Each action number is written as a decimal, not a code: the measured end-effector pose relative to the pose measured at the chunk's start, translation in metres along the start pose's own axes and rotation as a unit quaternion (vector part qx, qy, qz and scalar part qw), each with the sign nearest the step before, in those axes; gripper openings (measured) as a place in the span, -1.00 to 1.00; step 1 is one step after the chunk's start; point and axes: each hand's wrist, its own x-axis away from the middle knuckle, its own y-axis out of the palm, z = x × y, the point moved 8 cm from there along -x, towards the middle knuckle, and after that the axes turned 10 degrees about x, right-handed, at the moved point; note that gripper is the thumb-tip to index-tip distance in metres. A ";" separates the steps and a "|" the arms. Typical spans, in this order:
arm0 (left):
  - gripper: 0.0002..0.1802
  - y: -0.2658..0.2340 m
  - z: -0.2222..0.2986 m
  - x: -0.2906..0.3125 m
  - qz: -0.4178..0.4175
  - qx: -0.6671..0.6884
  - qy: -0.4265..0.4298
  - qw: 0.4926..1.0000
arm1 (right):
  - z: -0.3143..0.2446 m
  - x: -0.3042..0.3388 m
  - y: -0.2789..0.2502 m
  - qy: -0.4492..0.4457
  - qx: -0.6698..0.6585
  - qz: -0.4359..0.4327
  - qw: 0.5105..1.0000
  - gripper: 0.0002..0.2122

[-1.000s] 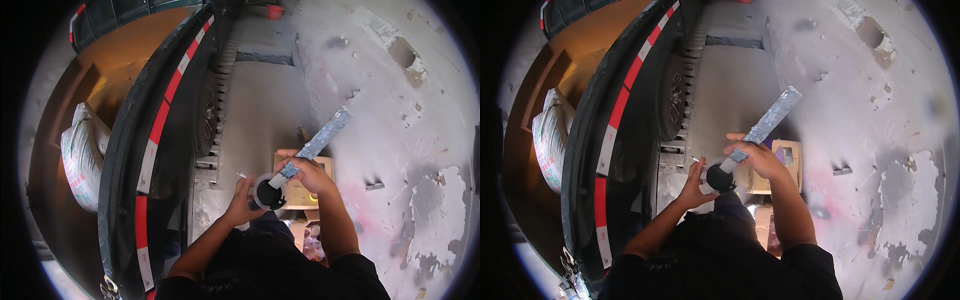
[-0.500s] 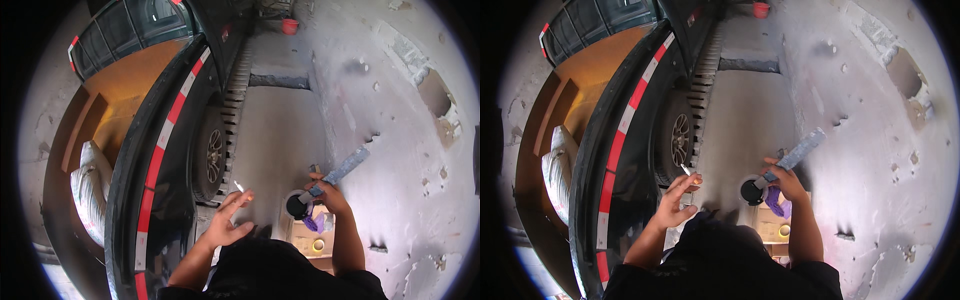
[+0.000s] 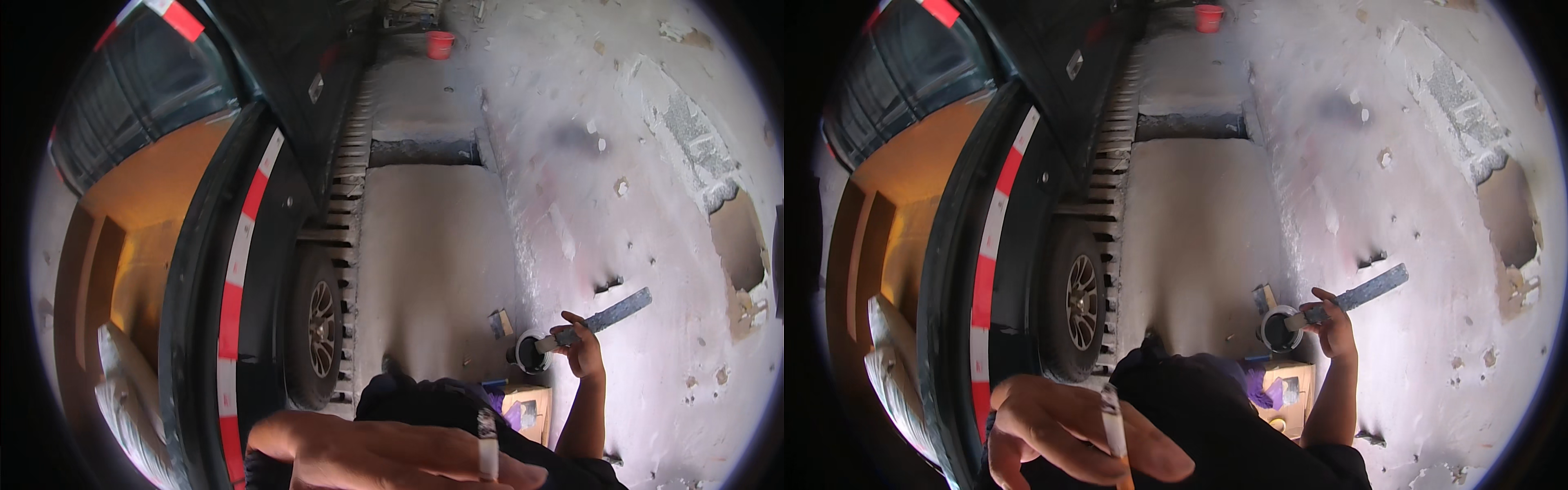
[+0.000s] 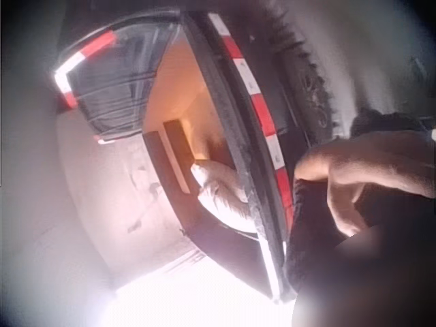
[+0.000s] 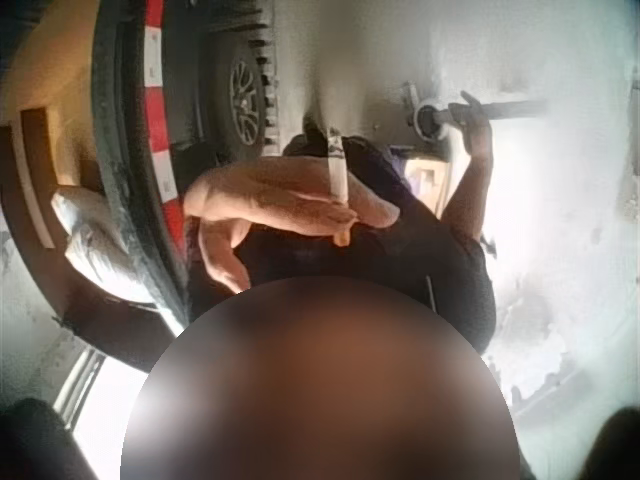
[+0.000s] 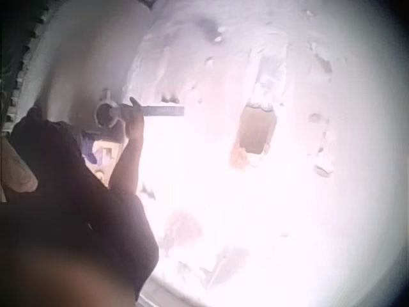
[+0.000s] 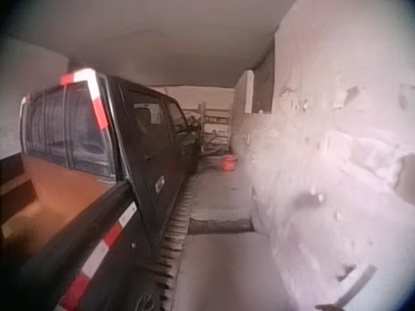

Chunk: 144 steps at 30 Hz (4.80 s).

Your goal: The person mixes green paint in a container using a flat tool, then applies the paint to the front and rear sections of a dark-colored pickup truck. The person walks around the vehicle to reach different areas and continues applying paint with the tool.

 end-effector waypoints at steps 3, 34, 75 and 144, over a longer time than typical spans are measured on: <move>-0.06 -0.051 -0.001 -0.042 -0.073 0.056 0.013 0.996 | -0.015 -0.046 -0.007 -0.006 -0.006 0.051 0.999 -0.46; -0.07 -0.686 0.037 -0.459 -0.071 0.157 0.121 0.978 | -0.270 -0.779 -0.011 -0.039 -0.035 0.099 0.994 -0.49; 0.07 -1.633 0.203 -0.950 -0.119 0.218 0.081 0.965 | -0.629 -1.748 0.188 -0.043 -0.035 0.089 0.994 -0.53; -0.02 -3.351 0.402 -1.546 0.317 -0.496 -0.104 0.801 | -1.326 -3.418 0.803 -0.065 0.300 -0.414 0.857 -0.43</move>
